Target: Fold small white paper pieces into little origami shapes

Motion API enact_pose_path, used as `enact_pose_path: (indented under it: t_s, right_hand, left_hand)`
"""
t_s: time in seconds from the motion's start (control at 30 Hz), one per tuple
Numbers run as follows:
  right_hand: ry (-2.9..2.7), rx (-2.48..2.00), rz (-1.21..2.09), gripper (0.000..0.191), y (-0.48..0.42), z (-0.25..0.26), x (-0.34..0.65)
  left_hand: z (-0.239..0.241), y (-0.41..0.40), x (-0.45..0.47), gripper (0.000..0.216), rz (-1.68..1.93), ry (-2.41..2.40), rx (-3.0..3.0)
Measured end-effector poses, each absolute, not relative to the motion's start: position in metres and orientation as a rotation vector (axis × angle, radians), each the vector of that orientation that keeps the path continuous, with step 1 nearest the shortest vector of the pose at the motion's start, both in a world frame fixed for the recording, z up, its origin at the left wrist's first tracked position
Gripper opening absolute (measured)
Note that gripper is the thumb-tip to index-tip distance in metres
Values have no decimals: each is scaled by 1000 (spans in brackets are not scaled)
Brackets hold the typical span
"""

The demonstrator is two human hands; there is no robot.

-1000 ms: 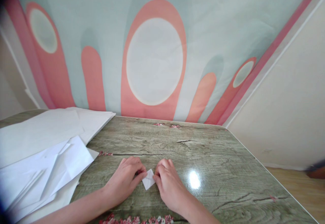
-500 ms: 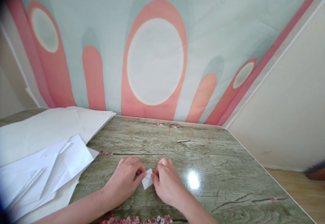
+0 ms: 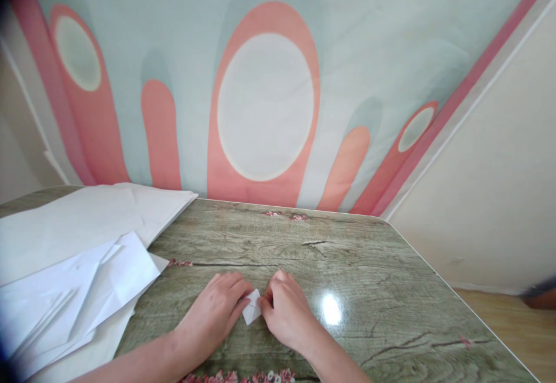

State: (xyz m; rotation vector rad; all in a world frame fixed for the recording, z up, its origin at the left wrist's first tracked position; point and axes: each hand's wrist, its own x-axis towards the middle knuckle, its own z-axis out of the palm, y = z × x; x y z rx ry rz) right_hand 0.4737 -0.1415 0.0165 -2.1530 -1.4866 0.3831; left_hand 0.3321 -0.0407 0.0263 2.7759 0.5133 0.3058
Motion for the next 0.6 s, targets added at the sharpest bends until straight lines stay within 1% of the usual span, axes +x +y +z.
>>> enact_pose_path:
  t_s: [0.27, 0.47, 0.6]
  right_hand:
    - [-1470, -2143, 376, 14, -143, 14, 476]
    - [-1457, -2092, 313, 12, -147, 10, 473]
    - [-1442, -2065, 258, 7, -151, 8, 468]
  left_hand:
    - [29, -44, 326, 22, 218, 422, 2919]
    - [35, -44, 322, 21, 130, 391, 2941]
    - [32, -35, 320, 23, 189, 325, 2860]
